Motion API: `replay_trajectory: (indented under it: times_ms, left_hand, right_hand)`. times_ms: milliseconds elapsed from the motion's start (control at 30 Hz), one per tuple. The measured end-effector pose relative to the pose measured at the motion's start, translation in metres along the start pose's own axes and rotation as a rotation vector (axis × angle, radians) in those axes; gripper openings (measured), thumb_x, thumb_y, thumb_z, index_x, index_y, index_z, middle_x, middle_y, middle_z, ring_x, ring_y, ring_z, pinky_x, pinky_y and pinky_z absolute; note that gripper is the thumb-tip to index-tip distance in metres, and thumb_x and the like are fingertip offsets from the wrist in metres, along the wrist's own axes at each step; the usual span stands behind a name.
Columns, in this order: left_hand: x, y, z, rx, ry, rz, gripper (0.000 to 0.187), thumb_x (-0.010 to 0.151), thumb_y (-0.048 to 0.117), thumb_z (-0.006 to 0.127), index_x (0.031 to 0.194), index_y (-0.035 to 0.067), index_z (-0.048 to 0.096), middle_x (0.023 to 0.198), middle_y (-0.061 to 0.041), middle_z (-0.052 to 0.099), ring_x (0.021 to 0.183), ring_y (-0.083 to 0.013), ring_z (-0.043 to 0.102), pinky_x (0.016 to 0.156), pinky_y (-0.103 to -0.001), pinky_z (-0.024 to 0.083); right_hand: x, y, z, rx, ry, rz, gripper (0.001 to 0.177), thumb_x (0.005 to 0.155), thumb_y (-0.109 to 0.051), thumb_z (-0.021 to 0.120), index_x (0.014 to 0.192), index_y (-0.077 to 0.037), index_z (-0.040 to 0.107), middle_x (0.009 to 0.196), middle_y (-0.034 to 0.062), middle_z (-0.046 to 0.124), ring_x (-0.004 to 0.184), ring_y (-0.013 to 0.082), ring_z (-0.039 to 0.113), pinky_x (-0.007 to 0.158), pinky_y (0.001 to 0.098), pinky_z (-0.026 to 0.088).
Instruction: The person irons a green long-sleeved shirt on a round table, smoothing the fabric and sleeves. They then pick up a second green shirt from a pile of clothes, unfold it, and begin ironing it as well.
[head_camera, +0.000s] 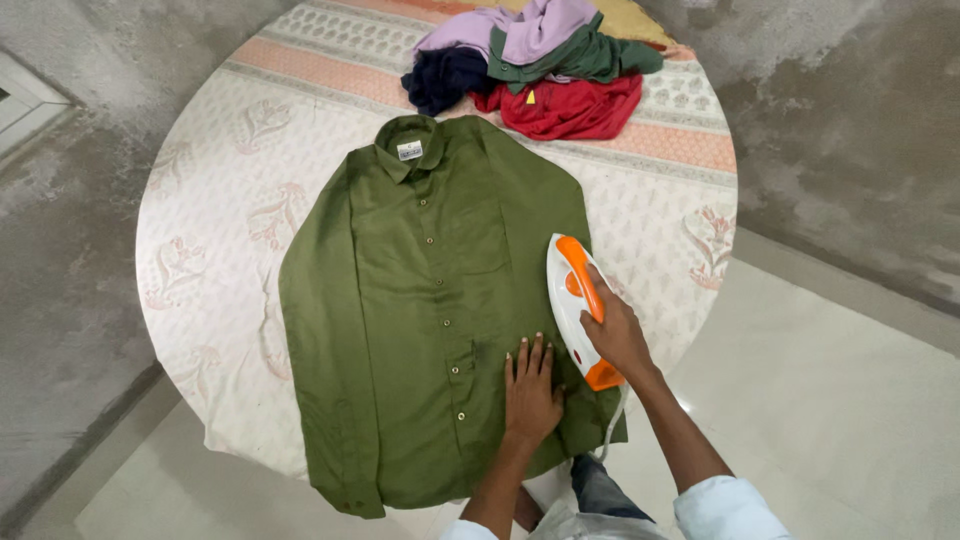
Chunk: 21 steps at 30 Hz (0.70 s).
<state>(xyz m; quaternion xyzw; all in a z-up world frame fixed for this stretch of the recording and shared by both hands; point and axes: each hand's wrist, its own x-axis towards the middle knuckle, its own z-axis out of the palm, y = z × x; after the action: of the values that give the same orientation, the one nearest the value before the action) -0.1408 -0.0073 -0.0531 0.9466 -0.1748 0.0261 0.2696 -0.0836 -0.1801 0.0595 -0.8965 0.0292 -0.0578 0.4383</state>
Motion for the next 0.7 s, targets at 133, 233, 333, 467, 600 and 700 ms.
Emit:
replay_trajectory:
  times_ms: [133,233,333,467,600,700]
  left_hand:
    - [-0.006,-0.006,-0.002,-0.031,-0.106,-0.015,0.095,0.073,0.032,0.083,0.153,0.005,0.040,0.168,-0.014,0.022,0.155,-0.0355,0.017,0.123,-0.060,0.011]
    - [-0.002,-0.012,-0.004,-0.038,-0.174,-0.013,0.102,0.069,0.039,0.087,0.154,0.007,0.040,0.169,-0.013,0.020,0.156,-0.0347,0.014,0.124,-0.060,0.010]
    - [0.000,-0.016,-0.003,-0.064,-0.221,-0.024,0.107,0.067,0.046,0.091,0.153,0.007,0.039,0.170,-0.012,0.017,0.157,-0.0342,0.012,0.123,-0.060,0.010]
    - [-0.007,-0.012,0.001,-0.002,-0.234,-0.042,0.119,0.059,0.047,0.095,0.155,0.011,0.036,0.170,-0.010,0.015,0.157,-0.0326,0.011,0.124,-0.060,0.010]
    - [-0.012,0.003,0.004,0.062,-0.223,-0.117,0.126,0.056,0.041,0.098,0.159,0.014,0.031,0.171,-0.008,0.012,0.158,-0.0321,0.009,0.123,-0.062,0.011]
    - [-0.009,0.009,0.002,0.129,-0.293,-0.153,0.130,0.055,0.039,0.099,0.160,0.015,0.026,0.171,-0.007,0.010,0.157,-0.0312,0.009,0.124,-0.060,0.011]
  right_hand:
    - [-0.044,-0.004,0.004,-0.015,0.028,0.013,0.083,0.087,-0.010,0.066,0.161,-0.021,0.031,0.132,0.0256,0.064,0.123,0.0446,0.059,0.101,0.0469,0.048]
    - [-0.063,-0.006,0.007,-0.016,0.064,-0.019,0.084,0.085,-0.008,0.067,0.160,-0.020,0.032,0.134,0.0249,0.063,0.126,0.0447,0.058,0.103,0.0475,0.047]
    - [-0.057,-0.004,0.009,-0.059,0.048,0.029,0.085,0.085,-0.009,0.067,0.161,-0.022,0.032,0.138,0.0230,0.062,0.126,0.0444,0.058,0.104,0.0474,0.048]
    - [-0.019,0.005,0.009,-0.078,0.044,-0.006,0.086,0.085,-0.009,0.067,0.162,-0.022,0.031,0.141,0.0233,0.059,0.126,0.0456,0.057,0.104,0.0484,0.047]
    - [-0.009,0.014,0.005,-0.017,0.068,-0.195,0.087,0.083,-0.006,0.066,0.161,-0.018,0.029,0.141,0.0280,0.058,0.122,0.0495,0.057,0.100,0.0515,0.047]
    - [-0.032,0.020,0.000,-0.064,-0.004,-0.040,0.085,0.086,-0.010,0.066,0.162,-0.022,0.030,0.123,0.0280,0.066,0.116,0.0474,0.061,0.099,0.0509,0.049]
